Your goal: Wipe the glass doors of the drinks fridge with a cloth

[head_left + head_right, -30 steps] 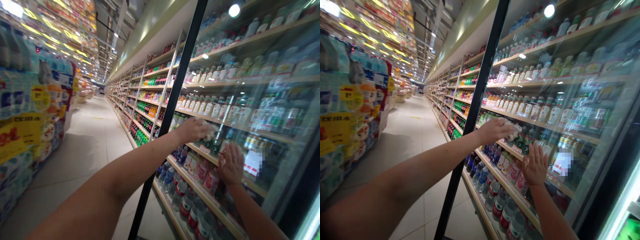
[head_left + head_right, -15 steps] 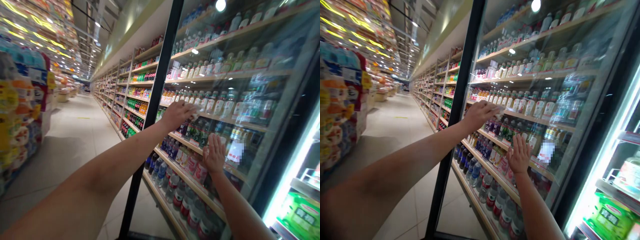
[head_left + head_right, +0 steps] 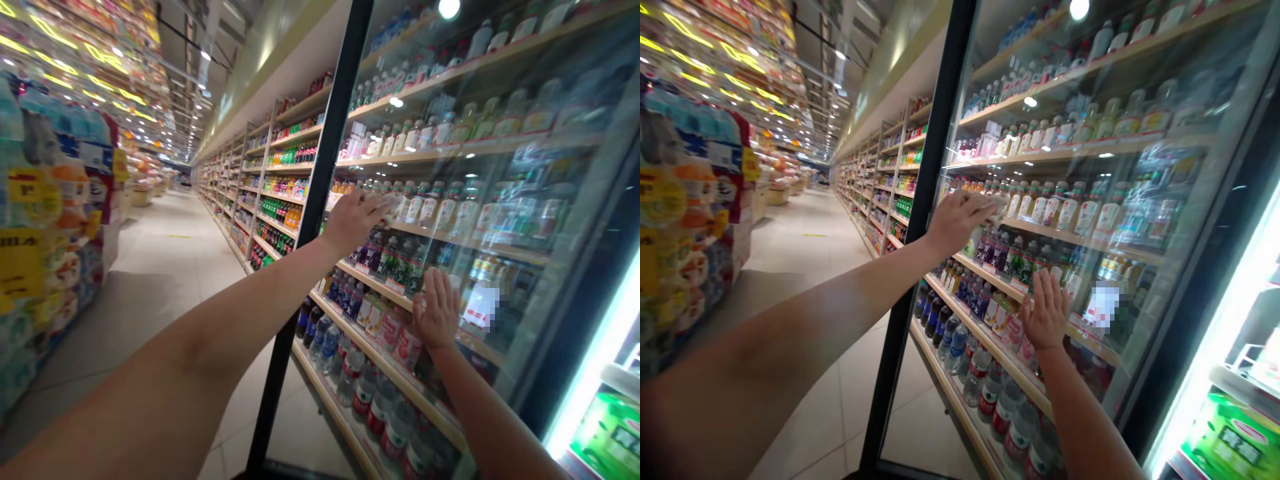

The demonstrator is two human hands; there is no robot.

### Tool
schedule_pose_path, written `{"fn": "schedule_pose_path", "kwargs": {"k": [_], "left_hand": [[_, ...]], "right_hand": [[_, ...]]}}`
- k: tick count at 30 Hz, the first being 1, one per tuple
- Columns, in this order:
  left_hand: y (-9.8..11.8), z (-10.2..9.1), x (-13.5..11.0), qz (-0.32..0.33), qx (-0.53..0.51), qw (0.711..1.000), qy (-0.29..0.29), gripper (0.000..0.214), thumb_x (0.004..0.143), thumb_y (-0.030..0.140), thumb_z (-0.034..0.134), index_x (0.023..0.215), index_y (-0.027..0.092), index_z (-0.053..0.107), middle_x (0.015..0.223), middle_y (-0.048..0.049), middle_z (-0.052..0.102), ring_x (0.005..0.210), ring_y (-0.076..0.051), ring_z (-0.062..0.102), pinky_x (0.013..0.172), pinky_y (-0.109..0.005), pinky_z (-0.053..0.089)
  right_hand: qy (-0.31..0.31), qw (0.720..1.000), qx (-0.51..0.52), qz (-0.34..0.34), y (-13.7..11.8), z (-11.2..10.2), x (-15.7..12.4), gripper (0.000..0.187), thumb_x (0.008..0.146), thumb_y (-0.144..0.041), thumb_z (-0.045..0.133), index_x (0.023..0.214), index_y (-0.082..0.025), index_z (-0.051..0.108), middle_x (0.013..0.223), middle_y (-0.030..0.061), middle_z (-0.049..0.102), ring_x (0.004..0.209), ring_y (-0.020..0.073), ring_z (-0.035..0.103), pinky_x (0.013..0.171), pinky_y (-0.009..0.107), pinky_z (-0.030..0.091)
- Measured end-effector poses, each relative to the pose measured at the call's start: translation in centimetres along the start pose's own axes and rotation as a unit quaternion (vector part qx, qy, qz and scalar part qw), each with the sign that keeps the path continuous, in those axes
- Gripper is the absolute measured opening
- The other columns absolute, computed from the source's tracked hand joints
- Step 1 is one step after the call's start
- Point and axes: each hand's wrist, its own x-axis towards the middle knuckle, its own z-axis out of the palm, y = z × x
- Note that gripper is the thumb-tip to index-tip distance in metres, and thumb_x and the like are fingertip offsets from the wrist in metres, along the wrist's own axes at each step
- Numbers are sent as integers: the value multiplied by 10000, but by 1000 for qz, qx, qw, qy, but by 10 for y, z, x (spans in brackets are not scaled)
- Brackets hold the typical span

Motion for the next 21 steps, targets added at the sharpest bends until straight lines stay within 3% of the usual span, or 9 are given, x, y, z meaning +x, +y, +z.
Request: {"fn": "schedule_pose_path", "kwargs": {"k": [3,6,8,10,13,16,18,20,21], "left_hand": [[24,0,-31,97,-25,994,-30,313,1041,229,512,1327,252,636,1298,-46,662,1066,-216,582,908,-377,485],[39,-6,-61,204,-33,977,-54,295,1033,247,539,1308,286,638,1306,-12,668,1104,-204,569,917,-354,481],[32,-11,-59,236,-33,969,-61,285,1037,255,535,1301,295,637,1318,-7,663,1143,-207,556,897,-344,479],[13,-14,-39,197,-18,979,-49,293,1047,254,515,1316,287,626,1325,-9,660,1143,-216,554,889,-353,480],[-12,-13,-2,21,19,1000,-3,314,1053,211,472,1326,244,624,1328,-38,653,1105,-243,559,878,-394,486],[-3,-7,3,-67,21,997,18,327,1042,163,461,1313,225,634,1327,-52,646,1103,-254,553,875,-404,485],[22,-1,-19,-25,-5,1000,6,313,1041,181,482,1310,233,633,1316,-47,651,1084,-236,560,858,-383,485],[47,3,-46,119,-50,991,-11,270,1047,230,499,1261,265,660,1292,-25,667,1078,-212,568,854,-366,480],[55,4,-57,224,-73,972,-13,248,1048,235,501,1212,275,684,1273,-13,677,1072,-193,574,837,-344,475]], "right_hand": [[-5,1000,19,20,15,-5,17,597,965,-324,535,1539,-211,417,1508,139,525,1429,290,449,1191,493,316],[69,984,10,162,39,-4,41,545,978,-325,498,1495,-156,470,1517,192,497,1418,338,454,1154,579,337],[117,962,10,247,51,0,51,548,991,-302,446,1506,-115,449,1532,227,468,1437,361,430,1133,623,350],[125,955,19,267,58,4,54,549,998,-279,414,1518,-106,432,1542,233,454,1452,365,412,1132,638,353],[117,963,29,243,60,6,48,558,1001,-266,406,1535,-102,410,1555,243,430,1463,379,392,1142,663,333],[110,968,20,225,59,5,42,568,995,-264,421,1536,-92,407,1551,242,436,1450,402,406,1124,682,348],[110,970,10,218,60,4,41,564,993,-260,419,1528,-83,419,1542,238,449,1442,406,418,1121,678,363],[113,971,-1,213,61,5,41,561,989,-249,411,1523,-78,427,1540,234,455,1442,400,423,1129,662,371],[115,971,-5,209,61,6,42,565,982,-241,415,1520,-71,432,1536,238,460,1439,398,429,1133,650,375]]}}
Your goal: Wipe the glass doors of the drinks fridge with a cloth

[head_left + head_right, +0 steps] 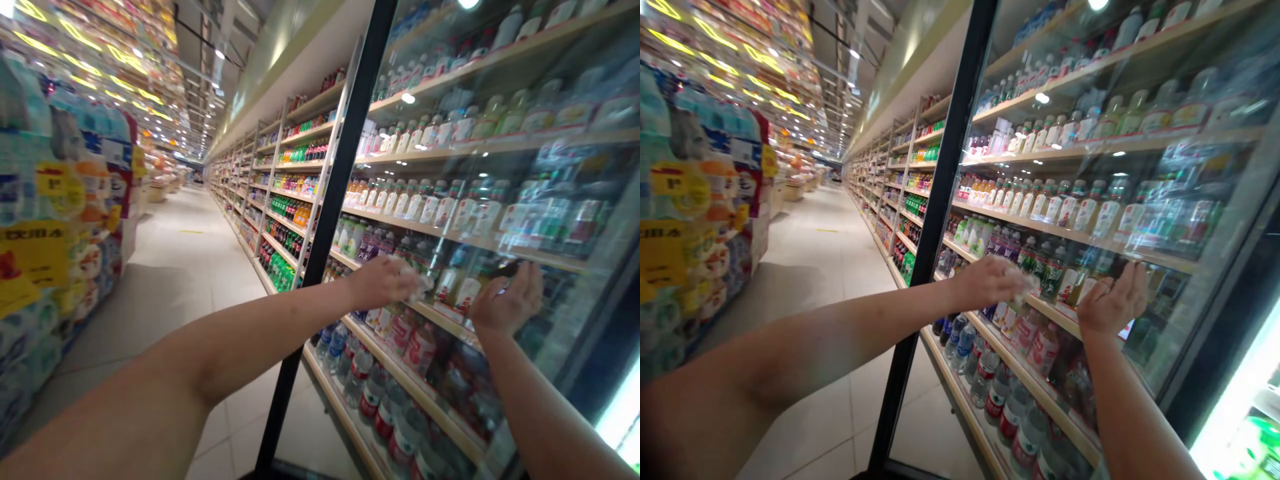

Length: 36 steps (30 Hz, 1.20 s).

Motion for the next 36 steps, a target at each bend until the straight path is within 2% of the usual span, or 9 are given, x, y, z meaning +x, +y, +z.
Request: {"fn": "schedule_pose_path", "kwargs": {"k": [3,7,9,11,16,23,29,33,36], "left_hand": [[-5,-3,-4,124,-15,992,-25,234,1037,235,524,1182,293,698,1301,-5,666,1105,-187,575,845,-337,466],[-57,-15,16,-152,46,987,-18,358,1046,194,480,1378,272,590,1356,-50,632,1139,-241,552,882,-393,466],[-59,-15,18,-248,55,967,-6,361,1056,198,452,1387,248,584,1367,-61,620,1148,-254,538,888,-404,467],[-37,-11,7,-229,43,972,-6,341,1055,215,465,1365,252,602,1360,-51,622,1152,-246,531,909,-402,468],[15,-7,-28,81,-2,996,-42,258,1055,237,480,1176,282,704,1283,1,665,1094,-171,555,901,-339,465],[-16,-23,-22,-209,38,977,7,308,1055,287,491,1331,277,628,1345,-1,652,1127,-255,545,878,-395,455],[20,-22,-48,46,-2,999,-23,263,1050,209,475,1100,259,729,1247,1,691,1067,-194,569,804,-346,461],[-12,-31,-35,-107,47,993,-21,284,1050,253,498,1292,282,644,1329,-2,655,1122,-234,553,837,-372,466],[-9,-32,-34,-187,58,980,-19,274,1041,271,520,1285,259,644,1322,-24,653,1115,-245,548,837,-374,464]], "right_hand": [[13,1000,-10,4,1,3,1,577,946,-219,461,1501,-62,468,1512,249,487,1421,407,454,1135,621,389],[24,1000,-15,-6,3,5,1,592,916,-201,488,1489,-56,487,1491,259,507,1401,413,479,1128,601,402],[22,1000,-16,-15,4,5,1,591,918,-194,476,1489,-40,481,1481,270,510,1397,407,484,1128,587,407],[20,1000,-18,-10,6,6,1,580,927,-197,460,1485,-37,483,1480,274,509,1401,406,479,1127,587,403],[21,1000,-21,-5,10,7,0,599,909,-211,469,1489,-60,486,1489,264,506,1409,410,468,1129,601,392],[18,999,-21,-18,8,5,0,604,908,-193,460,1496,-54,471,1489,272,502,1412,404,468,1138,598,391],[27,999,-22,-12,7,5,0,595,896,-187,480,1472,-45,505,1479,264,518,1393,413,489,1133,593,407],[25,999,-20,-3,5,5,0,594,911,-201,477,1491,-73,491,1489,253,513,1403,411,479,1125,607,406],[22,999,-25,-5,5,5,0,585,912,-191,476,1474,-34,503,1471,277,520,1397,414,484,1130,594,409]]}}
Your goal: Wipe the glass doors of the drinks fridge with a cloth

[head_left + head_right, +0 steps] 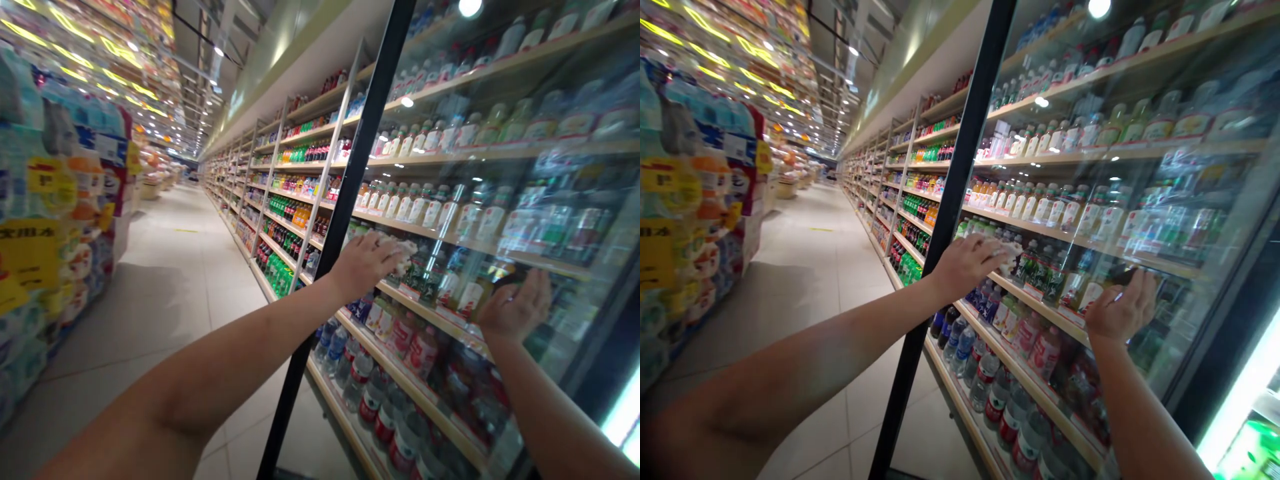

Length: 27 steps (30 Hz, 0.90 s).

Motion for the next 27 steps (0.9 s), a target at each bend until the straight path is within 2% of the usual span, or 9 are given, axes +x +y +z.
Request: {"fn": "schedule_pose_path", "kwargs": {"k": [5,7,11,13,17,19,23,25,27], "left_hand": [[23,2,-26,194,-33,980,-16,215,1037,225,509,1105,254,711,1246,-17,677,1064,-205,568,770,-338,453],[15,0,-20,165,-18,986,-24,241,1045,227,494,1184,265,687,1268,-16,669,1096,-215,565,781,-342,455],[1,-1,-4,6,12,1000,-17,314,1050,257,494,1345,272,603,1328,-28,645,1124,-246,553,824,-374,463],[6,2,-8,41,-1,999,-11,305,1046,257,507,1330,270,617,1333,-27,644,1133,-239,550,850,-380,461],[9,6,-12,221,-26,975,-6,255,1045,226,505,1223,268,682,1313,1,660,1126,-201,555,881,-361,455],[-3,5,3,175,-12,984,-5,273,1053,242,489,1261,271,664,1328,0,655,1145,-217,546,898,-371,452],[-19,3,28,-25,18,1000,-4,350,1049,258,493,1388,264,578,1366,-38,625,1159,-256,529,896,-394,452],[-9,7,21,-3,7,1000,5,354,1040,262,514,1388,270,580,1375,-46,617,1177,-259,523,913,-402,449],[5,12,8,118,-15,993,10,308,1037,268,527,1327,276,627,1370,-40,621,1186,-244,527,949,-405,441]], "right_hand": [[5,1000,-7,2,0,0,0,589,908,-200,463,1478,-60,502,1475,253,527,1397,387,493,1125,597,429],[7,1000,-9,-2,-1,-1,-1,594,912,-211,446,1491,-84,487,1489,235,520,1406,375,486,1124,613,430],[6,1000,-16,-10,-3,-2,-1,597,912,-217,445,1489,-67,483,1483,241,524,1403,367,490,1134,597,432],[6,1000,-16,-8,-2,-2,0,596,911,-217,443,1485,-67,487,1480,239,528,1404,362,492,1134,588,436],[5,1000,-15,-4,-2,-1,0,600,906,-235,435,1474,-55,499,1482,239,525,1409,361,486,1135,578,432],[4,1000,-16,-5,-3,-2,0,606,904,-243,433,1475,-50,497,1484,238,523,1410,358,486,1135,572,429],[10,1000,-20,-7,-6,-3,0,598,908,-237,433,1467,-37,505,1470,242,537,1393,355,506,1131,560,441],[13,1000,-22,-9,-5,-3,0,596,906,-231,443,1465,-35,508,1468,243,538,1390,358,510,1131,556,445],[18,999,-23,-23,-3,-2,0,597,901,-228,454,1461,-29,510,1461,250,542,1382,365,516,1128,555,452]]}}
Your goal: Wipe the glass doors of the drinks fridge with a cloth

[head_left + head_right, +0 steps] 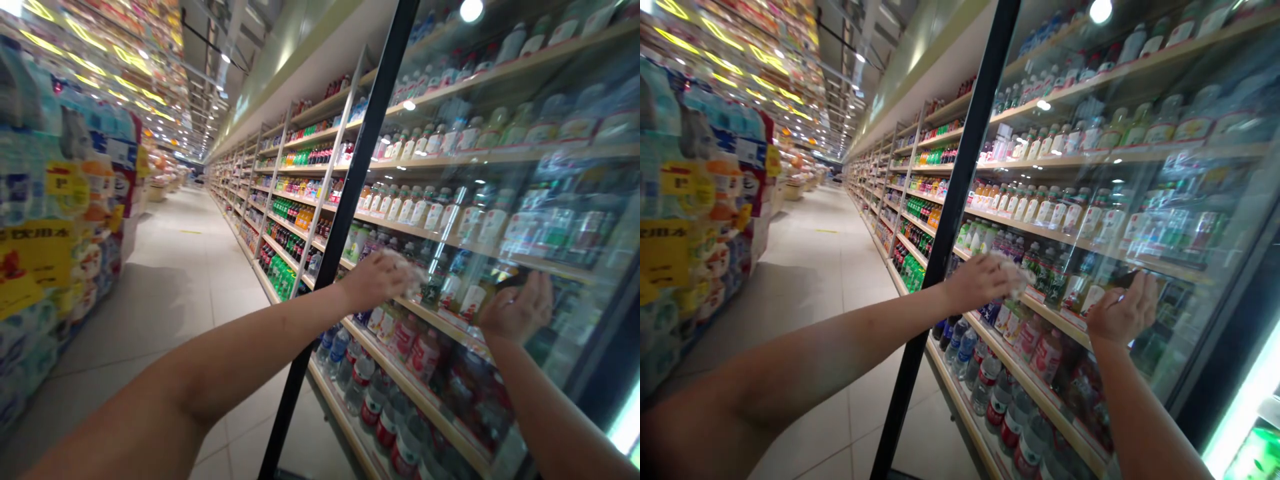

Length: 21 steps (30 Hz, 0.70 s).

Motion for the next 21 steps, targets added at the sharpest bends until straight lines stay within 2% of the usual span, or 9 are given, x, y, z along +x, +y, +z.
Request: {"fn": "schedule_pose_path", "kwargs": {"k": [2,3,7,9,11,13,15,16,21], "left_hand": [[6,3,-3,103,-13,995,-2,260,1032,250,535,1254,266,670,1342,-38,640,1176,-223,541,979,-396,432],[3,4,0,114,-12,993,-4,261,1031,240,534,1253,265,669,1335,-39,645,1171,-219,547,982,-392,430],[-29,0,25,-89,23,996,4,366,1039,249,506,1398,276,573,1386,-39,615,1210,-261,531,951,-412,445],[-31,1,28,-161,32,986,12,381,1040,259,502,1416,266,560,1423,-44,587,1246,-281,504,968,-431,443],[-17,5,20,-113,24,993,12,370,1037,261,513,1401,271,576,1438,-39,574,1256,-268,496,1005,-438,432],[-2,10,8,22,11,1000,10,339,1039,261,514,1364,290,608,1431,-15,581,1235,-232,511,1047,-427,417],[0,11,4,99,12,995,10,319,1045,256,505,1335,297,631,1421,7,594,1237,-215,516,1078,-416,404],[-5,10,6,86,17,996,12,318,1046,256,503,1334,294,633,1418,11,598,1250,-220,513,1079,-416,405],[-35,0,31,-156,34,987,25,337,1049,262,498,1365,252,614,1425,-15,602,1276,-268,503,1012,-417,451]], "right_hand": [[6,1000,0,-10,2,1,0,593,900,-223,457,1458,-28,512,1452,254,549,1377,368,522,1124,558,457],[9,1000,-1,-13,2,2,0,590,903,-221,455,1459,-30,511,1449,254,552,1376,367,523,1121,560,460],[8,1000,-2,-6,2,2,-1,583,912,-219,447,1464,-41,506,1454,246,551,1381,357,520,1119,557,462],[7,1000,-3,-1,1,2,-1,578,914,-221,443,1457,-34,514,1450,248,554,1378,355,523,1123,548,459],[3,1000,-5,3,1,2,-1,579,912,-226,444,1453,-30,518,1450,246,555,1378,354,523,1128,541,453],[1,1000,-5,-1,2,2,-1,589,905,-229,450,1454,-24,515,1453,246,552,1381,357,519,1133,537,448],[1,1000,-4,-2,3,1,0,596,899,-231,458,1454,-21,514,1455,246,549,1379,361,519,1135,539,447],[0,1000,-3,0,3,1,0,596,899,-231,459,1456,-24,513,1458,244,547,1379,363,519,1133,544,448],[-12,1000,8,12,-2,-1,0,582,924,-217,441,1489,-82,480,1493,213,522,1405,344,494,1130,576,438]]}}
